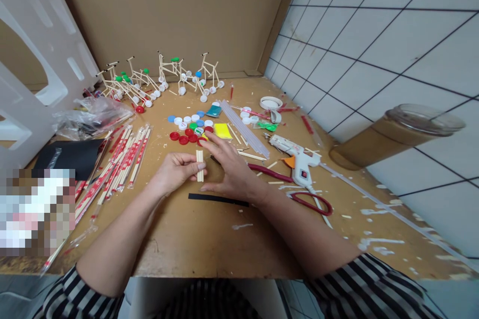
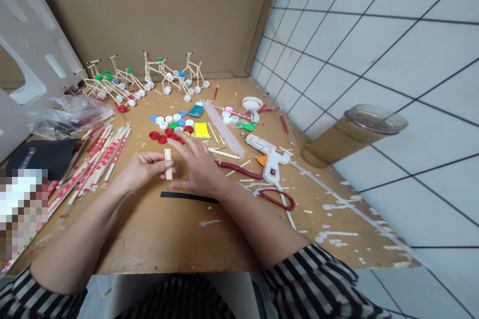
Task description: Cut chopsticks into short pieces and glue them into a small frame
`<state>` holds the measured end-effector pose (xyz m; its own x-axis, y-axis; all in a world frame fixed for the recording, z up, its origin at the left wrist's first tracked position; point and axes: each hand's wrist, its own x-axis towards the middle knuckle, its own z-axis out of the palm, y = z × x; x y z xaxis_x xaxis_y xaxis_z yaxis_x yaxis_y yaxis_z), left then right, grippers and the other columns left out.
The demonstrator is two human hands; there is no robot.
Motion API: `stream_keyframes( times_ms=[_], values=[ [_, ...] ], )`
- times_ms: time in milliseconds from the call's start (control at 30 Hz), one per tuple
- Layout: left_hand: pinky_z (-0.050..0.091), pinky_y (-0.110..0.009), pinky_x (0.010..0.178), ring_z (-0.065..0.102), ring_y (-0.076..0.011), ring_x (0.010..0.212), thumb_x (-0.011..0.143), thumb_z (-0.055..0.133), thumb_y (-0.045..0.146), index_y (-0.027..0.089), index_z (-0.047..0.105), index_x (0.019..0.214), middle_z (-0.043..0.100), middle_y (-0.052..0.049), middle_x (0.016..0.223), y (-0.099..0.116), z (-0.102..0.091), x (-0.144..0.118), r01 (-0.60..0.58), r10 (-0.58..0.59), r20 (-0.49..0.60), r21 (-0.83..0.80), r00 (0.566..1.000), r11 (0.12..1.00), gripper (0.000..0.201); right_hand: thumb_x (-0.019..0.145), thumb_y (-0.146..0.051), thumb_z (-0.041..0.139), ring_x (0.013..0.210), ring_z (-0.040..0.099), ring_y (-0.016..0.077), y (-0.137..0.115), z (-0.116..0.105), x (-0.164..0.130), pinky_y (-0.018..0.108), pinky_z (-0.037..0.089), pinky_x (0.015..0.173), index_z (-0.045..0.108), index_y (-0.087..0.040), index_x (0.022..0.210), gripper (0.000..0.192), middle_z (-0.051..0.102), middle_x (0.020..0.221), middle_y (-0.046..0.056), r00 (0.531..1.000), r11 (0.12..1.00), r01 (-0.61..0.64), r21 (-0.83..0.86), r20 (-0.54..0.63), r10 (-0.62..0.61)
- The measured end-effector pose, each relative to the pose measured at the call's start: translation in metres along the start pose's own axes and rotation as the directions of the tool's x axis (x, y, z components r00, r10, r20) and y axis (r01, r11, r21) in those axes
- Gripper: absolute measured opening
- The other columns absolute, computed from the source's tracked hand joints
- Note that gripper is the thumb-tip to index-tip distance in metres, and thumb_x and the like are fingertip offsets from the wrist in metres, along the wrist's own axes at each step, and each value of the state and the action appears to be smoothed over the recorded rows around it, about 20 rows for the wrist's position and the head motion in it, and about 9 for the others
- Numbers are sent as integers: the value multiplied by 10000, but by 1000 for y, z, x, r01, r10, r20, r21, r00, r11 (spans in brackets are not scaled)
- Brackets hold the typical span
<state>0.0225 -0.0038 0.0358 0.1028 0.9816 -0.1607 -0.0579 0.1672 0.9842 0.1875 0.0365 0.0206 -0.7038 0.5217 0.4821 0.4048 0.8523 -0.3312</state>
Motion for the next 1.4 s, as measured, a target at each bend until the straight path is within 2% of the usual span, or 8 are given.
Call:
stream_keyframes(
  times_ms=[200,433,567,767,967,1200,1400],
  values=[
    [423,-226,525,509,-92,488,456,778,444,142,696,570,641,-22,532,1,-2,0,-12,13,-29,30,999,999,333,646,-536,673,1291,312,308,0,2,0,545,311,998,293,-234,1342,849,325,1402,155,1000,999,-29,20,-6,29],
    [422,-223,530,510,-93,497,486,781,391,140,698,584,634,-17,530,0,-1,0,-3,3,-1,31,1000,1000,281,702,-476,642,1266,351,299,-1,2,0,531,343,973,349,-231,1306,714,368,1372,151,1000,999,-24,30,-12,24],
    [427,-223,530,513,-93,497,483,786,376,134,695,579,633,-18,526,2,0,0,14,-14,-7,26,1000,1000,276,679,-466,664,1269,344,301,-2,3,1,535,333,977,339,-220,1312,753,370,1373,154,1000,1000,-12,16,8,12],
    [427,-202,511,527,-88,497,429,807,380,138,689,569,631,-15,503,4,0,-1,46,-47,-27,-24,999,999,304,709,-443,629,1287,318,302,-2,6,1,550,316,984,248,-205,1368,798,339,1396,163,999,1000,-12,1,33,12],
    [440,-208,521,525,-84,493,442,800,397,134,689,566,643,-26,519,3,-1,0,52,-53,-18,-29,998,998,311,712,-428,627,1281,324,298,-3,5,0,527,313,993,246,-190,1368,795,349,1391,163,999,1000,-9,7,39,8],
    [434,-192,497,529,-79,479,368,821,377,128,687,556,633,-13,489,5,1,-1,93,-94,-25,-54,995,994,340,723,-412,608,1242,368,287,-5,5,0,493,322,985,328,-190,1304,683,408,1339,156,1000,1000,-6,0,8,6],
    [435,-186,492,530,-72,467,379,819,369,133,685,556,633,-7,485,5,3,-2,105,-105,-4,-56,994,993,324,702,-350,603,1185,419,276,-7,5,1,475,348,957,391,-190,1202,567,467,1256,155,999,1000,13,1,-35,-13]
  ],
)
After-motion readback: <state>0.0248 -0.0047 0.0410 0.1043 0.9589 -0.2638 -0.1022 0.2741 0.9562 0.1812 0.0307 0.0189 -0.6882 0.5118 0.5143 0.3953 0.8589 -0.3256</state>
